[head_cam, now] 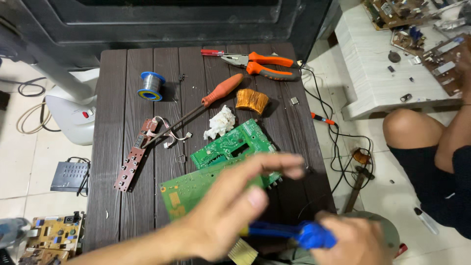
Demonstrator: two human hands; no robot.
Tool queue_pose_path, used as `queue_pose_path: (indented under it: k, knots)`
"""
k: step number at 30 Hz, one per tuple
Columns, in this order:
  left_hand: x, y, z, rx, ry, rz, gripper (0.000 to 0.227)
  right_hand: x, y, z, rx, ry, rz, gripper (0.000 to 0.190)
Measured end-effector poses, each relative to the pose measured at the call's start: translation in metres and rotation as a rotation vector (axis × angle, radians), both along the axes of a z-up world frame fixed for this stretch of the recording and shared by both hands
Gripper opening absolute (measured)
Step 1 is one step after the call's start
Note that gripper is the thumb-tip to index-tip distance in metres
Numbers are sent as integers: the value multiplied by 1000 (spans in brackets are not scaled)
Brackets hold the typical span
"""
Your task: The person uses a blue hot air gun to apply heat to a green circuit board, then switches to a screwdriver to scrape and remove components from the board's surface.
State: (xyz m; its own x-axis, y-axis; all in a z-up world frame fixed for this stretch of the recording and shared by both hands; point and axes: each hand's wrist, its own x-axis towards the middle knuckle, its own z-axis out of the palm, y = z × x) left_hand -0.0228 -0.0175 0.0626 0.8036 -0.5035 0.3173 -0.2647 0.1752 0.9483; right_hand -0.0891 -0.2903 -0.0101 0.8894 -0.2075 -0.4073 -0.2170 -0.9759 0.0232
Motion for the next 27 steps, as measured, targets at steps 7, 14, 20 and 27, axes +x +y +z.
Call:
queue_pose_path:
  k: [7,14,20,27]
  knots:
    - [-25,-18,-34,-24,-114,108,70,-22,7,-34,-47,-84,363,58]
    - [-43,-24,-43,-43,-103,90,77,-37,27,-39,145,-481,674,15]
    - [-41,-22,-54,-25,-62,48,76,-13,22,-20,323,-303,698,30]
    - [4,12,-29,57,-80,210,80,20,-24,34,145,-36,-61,33]
